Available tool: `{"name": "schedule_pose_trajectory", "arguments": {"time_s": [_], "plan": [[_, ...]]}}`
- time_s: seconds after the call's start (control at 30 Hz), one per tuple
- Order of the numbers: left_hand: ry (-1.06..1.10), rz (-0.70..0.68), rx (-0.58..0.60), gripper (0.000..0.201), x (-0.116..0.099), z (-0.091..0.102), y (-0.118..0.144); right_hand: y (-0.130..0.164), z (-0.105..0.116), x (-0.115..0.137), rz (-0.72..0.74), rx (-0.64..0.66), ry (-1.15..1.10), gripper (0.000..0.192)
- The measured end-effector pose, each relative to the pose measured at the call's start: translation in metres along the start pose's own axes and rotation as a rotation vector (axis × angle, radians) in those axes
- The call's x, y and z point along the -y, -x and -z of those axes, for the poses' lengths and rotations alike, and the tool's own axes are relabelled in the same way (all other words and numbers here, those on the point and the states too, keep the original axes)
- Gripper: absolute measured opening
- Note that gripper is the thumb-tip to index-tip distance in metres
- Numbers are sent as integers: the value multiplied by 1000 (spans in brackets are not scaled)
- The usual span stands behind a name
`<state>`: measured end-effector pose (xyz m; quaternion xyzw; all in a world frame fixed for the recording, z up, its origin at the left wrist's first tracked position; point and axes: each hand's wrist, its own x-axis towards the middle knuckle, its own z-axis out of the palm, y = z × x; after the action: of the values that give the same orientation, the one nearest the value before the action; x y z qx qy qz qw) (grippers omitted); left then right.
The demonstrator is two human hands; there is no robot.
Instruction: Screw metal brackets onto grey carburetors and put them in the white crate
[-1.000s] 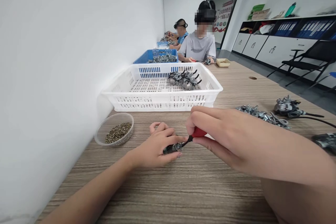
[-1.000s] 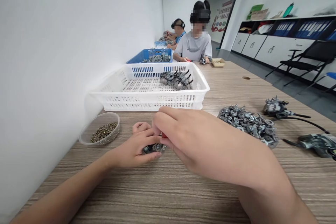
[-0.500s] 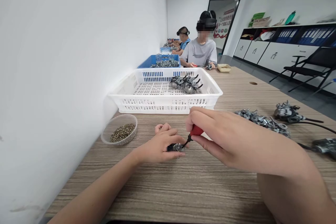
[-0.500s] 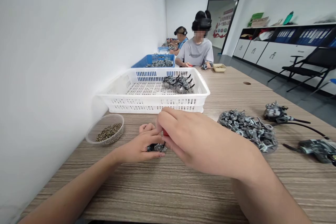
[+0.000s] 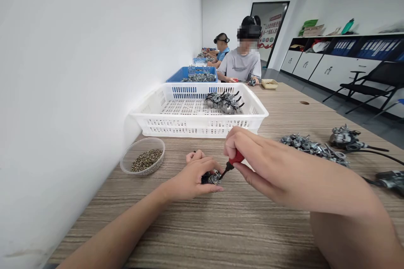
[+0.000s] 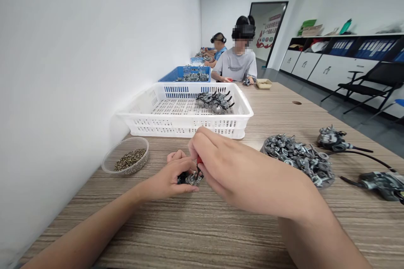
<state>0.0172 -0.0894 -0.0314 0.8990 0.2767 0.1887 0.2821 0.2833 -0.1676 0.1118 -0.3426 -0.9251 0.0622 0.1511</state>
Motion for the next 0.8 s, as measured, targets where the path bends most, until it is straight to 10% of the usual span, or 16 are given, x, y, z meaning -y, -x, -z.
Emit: {"name": "schedule_pose_trajectory", "arguments": {"time_s": [0.37,0.63,0.8], "plan": [[19,47,-4,49,-4,1,0,-24,-10,-7,-55,-200,368,28],[-7,32,-9,48,-2,0,1,-6,6,-9,-16,21,-147,6],[-6,45,-25,52,2,-4,2,-16,2,-10,28,-76,-1,18]]}}
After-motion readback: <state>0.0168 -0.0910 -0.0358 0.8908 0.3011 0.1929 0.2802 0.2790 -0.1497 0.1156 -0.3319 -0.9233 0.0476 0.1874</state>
